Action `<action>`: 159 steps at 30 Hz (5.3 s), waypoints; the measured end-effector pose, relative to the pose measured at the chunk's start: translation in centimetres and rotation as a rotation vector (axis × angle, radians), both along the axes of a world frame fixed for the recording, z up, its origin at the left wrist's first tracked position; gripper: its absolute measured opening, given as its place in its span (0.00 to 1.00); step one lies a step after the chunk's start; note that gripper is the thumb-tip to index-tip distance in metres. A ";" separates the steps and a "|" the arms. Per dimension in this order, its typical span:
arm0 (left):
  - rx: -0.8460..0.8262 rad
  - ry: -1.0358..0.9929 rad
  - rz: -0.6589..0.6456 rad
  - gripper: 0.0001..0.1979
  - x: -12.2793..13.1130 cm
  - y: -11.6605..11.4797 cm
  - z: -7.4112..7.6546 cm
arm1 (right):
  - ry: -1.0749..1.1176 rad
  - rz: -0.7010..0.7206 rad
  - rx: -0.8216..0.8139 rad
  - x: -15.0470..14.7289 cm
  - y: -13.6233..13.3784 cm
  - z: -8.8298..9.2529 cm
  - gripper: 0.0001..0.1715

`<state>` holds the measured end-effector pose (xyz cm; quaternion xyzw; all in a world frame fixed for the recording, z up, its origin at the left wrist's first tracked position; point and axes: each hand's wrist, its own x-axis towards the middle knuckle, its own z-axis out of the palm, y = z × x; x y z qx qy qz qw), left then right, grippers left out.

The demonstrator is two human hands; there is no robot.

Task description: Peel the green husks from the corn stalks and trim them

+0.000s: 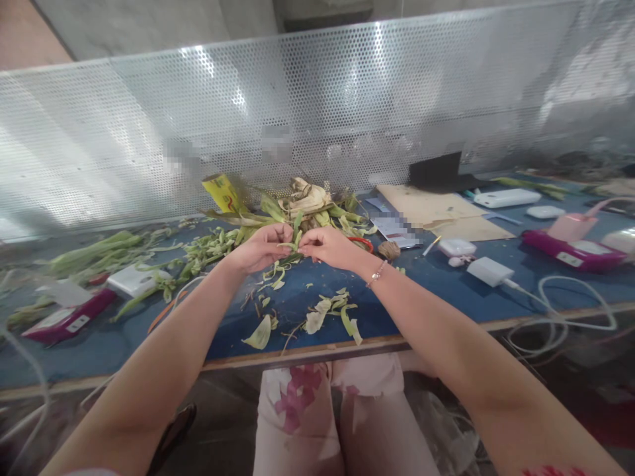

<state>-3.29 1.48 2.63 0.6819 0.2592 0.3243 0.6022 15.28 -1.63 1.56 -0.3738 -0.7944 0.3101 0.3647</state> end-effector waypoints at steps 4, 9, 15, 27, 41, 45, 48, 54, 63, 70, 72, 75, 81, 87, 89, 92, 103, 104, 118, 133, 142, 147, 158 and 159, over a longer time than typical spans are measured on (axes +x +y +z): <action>0.038 0.004 -0.014 0.11 -0.1 0.1 0.0 | 0.090 0.046 -0.064 -0.2 0.4 -0.5 0.07; 0.051 0.007 -0.002 0.10 -0.1 0.1 0.0 | 0.184 0.075 -0.111 -0.4 0.8 -1.0 0.07; 0.023 0.005 -0.014 0.11 -0.1 0.0 0.2 | 0.183 0.099 -0.129 -0.3 0.8 -0.9 0.07; -0.147 -0.044 0.056 0.08 0.5 0.0 -0.5 | 0.088 -0.138 0.207 0.9 0.8 -0.6 0.12; 0.029 -0.144 0.297 0.17 2.6 -0.9 -1.5 | -0.058 -0.245 0.334 -0.1 1.0 -1.4 0.09; 0.115 -0.118 0.366 0.20 3.0 -0.7 -2.3 | 0.052 -0.265 0.272 0.1 1.2 -1.5 0.10; 0.146 -0.102 0.393 0.18 2.7 -0.5 -2.2 | 0.074 -0.236 0.204 0.0 1.2 -1.4 0.10; 0.071 -0.024 0.177 0.15 1.6 -0.7 -1.0 | 0.032 -0.104 0.016 0.1 0.7 -0.4 0.08; -0.078 -0.073 -0.025 0.16 0.4 0.0 -0.7 | 0.071 0.045 -0.145 0.4 0.7 -0.2 0.09; -0.124 -0.091 -0.106 0.15 0.3 0.0 -0.6 | 0.109 0.087 -0.200 0.3 0.5 -0.1 0.06; -0.130 -0.100 -0.112 0.15 0.3 0.0 -0.5 | 0.107 0.087 -0.197 0.3 0.4 -0.1 0.06; -0.128 -0.098 -0.080 0.14 0.2 0.1 -0.6 | 0.041 0.073 -0.135 0.5 0.5 0.0 0.08; -0.153 -0.034 0.004 0.14 0.5 -0.3 -0.5 | 0.098 -0.209 0.238 1.6 0.8 0.1 0.15; -0.033 0.084 0.119 0.13 1.4 -0.8 -0.7 | -0.025 0.000 0.226 0.3 0.1 -0.5 0.10; 0.008 0.083 0.167 0.14 1.6 -0.6 -1.0 | -0.020 0.035 0.209 0.0 0.1 -0.8 0.06; 0.059 0.053 0.204 0.15 1.7 -0.1 -1.4 | 0.014 0.054 0.178 0.0 0.1 -1.0 0.05; 0.329 0.073 0.257 0.09 2.1 -0.6 -1.5 | -0.219 -0.173 0.245 -0.1 -0.1 -0.5 0.15; 0.334 0.074 0.265 0.09 2.1 -0.7 -1.5 | -0.224 -0.179 0.248 -0.1 -0.1 -0.5 0.15; 0.267 0.089 0.388 0.15 2.0 0.0 -1.8 | 0.000 -0.287 0.109 0.2 0.7 -0.6 0.16; 0.332 0.260 0.398 0.11 1.9 0.2 -2.3 | -0.030 -0.147 -0.006 0.5 0.9 -0.9 0.12; 0.320 0.369 0.267 0.09 1.3 0.5 -2.2 | -0.181 -0.035 -0.016 1.2 0.5 -0.3 0.12; 0.365 0.407 0.224 0.07 1.1 0.6 -1.9 | -0.209 -0.005 -0.009 1.4 0.5 -0.2 0.11; 0.318 0.424 0.181 0.07 1.1 0.1 -1.4 | -0.258 0.048 0.007 2.1 0.8 -0.4 0.11; 0.320 0.427 0.216 0.07 1.1 0.2 -1.4 | -0.257 0.011 0.064 2.0 0.8 -0.5 0.10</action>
